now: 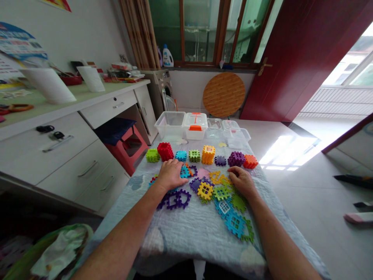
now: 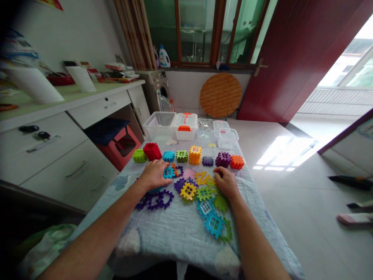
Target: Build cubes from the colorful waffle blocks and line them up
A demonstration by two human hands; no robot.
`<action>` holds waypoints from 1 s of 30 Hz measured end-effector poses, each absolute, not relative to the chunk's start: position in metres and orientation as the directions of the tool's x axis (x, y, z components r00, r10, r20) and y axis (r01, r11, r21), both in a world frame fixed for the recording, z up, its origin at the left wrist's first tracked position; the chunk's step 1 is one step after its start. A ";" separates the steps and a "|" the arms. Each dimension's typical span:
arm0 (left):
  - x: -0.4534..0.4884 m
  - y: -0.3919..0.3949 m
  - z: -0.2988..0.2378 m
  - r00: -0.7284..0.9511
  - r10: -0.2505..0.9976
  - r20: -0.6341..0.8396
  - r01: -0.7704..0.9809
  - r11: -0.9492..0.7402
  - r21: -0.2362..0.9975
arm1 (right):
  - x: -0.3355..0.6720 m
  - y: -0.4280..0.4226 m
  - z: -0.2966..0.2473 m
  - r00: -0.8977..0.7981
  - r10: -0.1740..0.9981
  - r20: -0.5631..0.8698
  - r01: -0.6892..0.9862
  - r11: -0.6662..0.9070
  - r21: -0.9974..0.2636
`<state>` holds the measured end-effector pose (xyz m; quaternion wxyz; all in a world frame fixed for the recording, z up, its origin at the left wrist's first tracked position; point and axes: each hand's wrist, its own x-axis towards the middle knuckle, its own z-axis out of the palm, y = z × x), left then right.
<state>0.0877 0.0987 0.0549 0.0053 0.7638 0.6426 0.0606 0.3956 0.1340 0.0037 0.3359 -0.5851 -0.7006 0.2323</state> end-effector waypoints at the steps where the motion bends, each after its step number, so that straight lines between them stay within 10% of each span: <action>1: 0.088 0.098 0.055 0.169 0.982 0.087 0.982 -0.176 0.075 | 0.396 0.134 0.003 -0.088 0.976 0.200 0.662 0.207 -0.720; 30: 0.083 0.117 0.086 0.201 0.970 0.139 0.979 -0.202 -0.005 | 0.397 0.138 -0.002 -0.092 0.976 0.198 0.660 0.209 -0.722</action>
